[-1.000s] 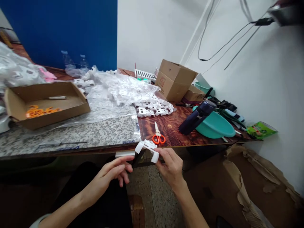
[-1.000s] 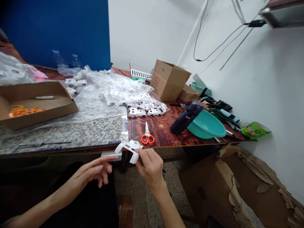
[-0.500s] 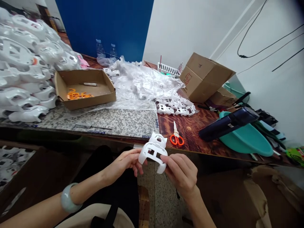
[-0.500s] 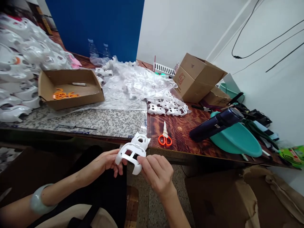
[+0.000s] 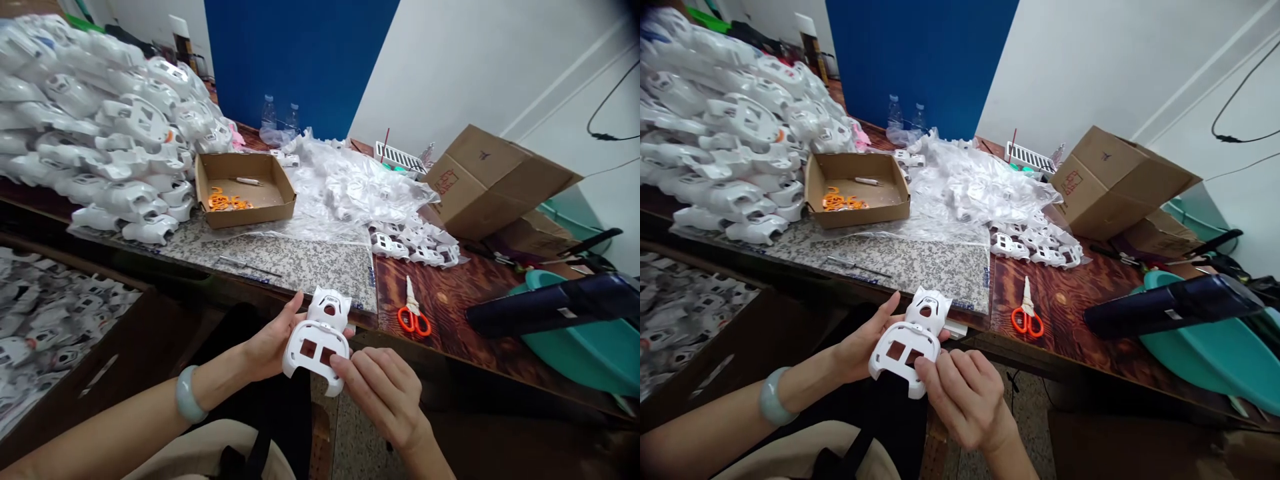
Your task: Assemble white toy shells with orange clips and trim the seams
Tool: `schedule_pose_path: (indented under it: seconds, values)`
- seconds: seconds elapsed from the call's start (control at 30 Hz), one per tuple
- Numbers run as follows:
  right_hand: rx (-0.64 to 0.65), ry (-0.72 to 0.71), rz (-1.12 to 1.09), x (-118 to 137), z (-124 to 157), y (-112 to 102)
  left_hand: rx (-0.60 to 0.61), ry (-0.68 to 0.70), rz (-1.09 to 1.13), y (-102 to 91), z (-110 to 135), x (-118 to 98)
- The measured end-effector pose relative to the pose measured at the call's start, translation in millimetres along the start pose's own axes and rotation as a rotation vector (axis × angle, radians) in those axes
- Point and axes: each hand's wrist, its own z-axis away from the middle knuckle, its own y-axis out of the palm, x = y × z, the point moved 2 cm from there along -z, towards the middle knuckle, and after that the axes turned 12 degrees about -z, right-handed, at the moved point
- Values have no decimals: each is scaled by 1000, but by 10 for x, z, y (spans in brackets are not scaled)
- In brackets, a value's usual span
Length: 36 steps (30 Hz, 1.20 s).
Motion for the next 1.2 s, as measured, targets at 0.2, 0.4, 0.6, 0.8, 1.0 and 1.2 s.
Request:
schedule_pose_path:
  seconds: [0.2, 0.4, 0.6, 0.8, 1.0, 1.2]
  values:
    - [16, 17, -35, -77, -36, 124, -66, 24, 15, -78, 41, -33]
    - [-143, 236, -211, -136, 88, 238, -239, 183, -66, -161, 92, -147]
    - [-171, 729, -513, -123, 51, 370, -269, 292, -128, -205, 103, -146]
    - [-143, 1039, -965, -45, 19, 540, -299, 299, -182, -190, 126, -128]
    - [-269, 1216, -1298, -77, 91, 584, -328, 252, -335, -293, 219, -120]
    - [-234, 1314, -1351, -172, 67, 501, -305, 477, -1106, -504, 384, -389]
